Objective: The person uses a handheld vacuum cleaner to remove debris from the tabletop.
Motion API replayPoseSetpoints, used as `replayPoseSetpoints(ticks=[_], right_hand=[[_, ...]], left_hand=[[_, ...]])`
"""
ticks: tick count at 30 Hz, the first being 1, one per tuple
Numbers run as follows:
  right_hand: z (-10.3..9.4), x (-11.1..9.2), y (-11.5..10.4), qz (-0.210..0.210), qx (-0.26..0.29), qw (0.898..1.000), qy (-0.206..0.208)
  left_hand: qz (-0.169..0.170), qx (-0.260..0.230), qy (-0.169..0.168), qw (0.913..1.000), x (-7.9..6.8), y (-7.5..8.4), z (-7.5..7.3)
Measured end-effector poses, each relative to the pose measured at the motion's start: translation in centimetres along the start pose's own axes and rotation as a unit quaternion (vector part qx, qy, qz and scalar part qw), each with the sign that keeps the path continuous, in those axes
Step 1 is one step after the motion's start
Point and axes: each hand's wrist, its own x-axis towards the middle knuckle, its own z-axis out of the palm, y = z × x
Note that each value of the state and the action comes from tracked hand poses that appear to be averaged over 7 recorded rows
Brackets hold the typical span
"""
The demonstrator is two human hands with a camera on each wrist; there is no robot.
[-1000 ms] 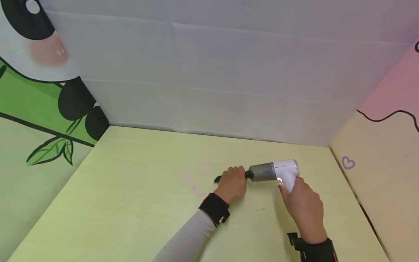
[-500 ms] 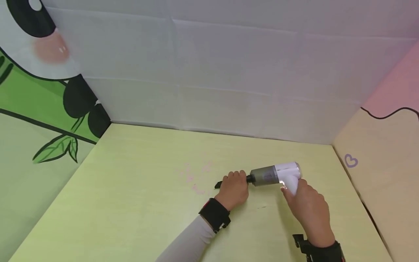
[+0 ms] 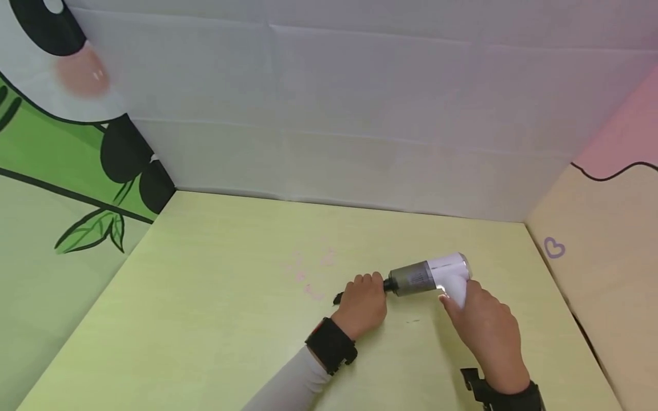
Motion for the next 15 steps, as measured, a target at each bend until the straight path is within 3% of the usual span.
replayPoseSetpoints(ticks=[7, 15], right_hand=[[1.9, 1.8, -1.1, -0.029, 0.015, 0.999, 0.037], [2.6, 3.1, 0.0, -0.020, 0.024, 0.999, 0.032]], left_hand=[[-0.046, 0.000, -0.014, 0.9988, 1.0, -1.7, 0.6], [-0.071, -0.007, -0.037, 0.9967, 2.7, -1.4, 1.8]])
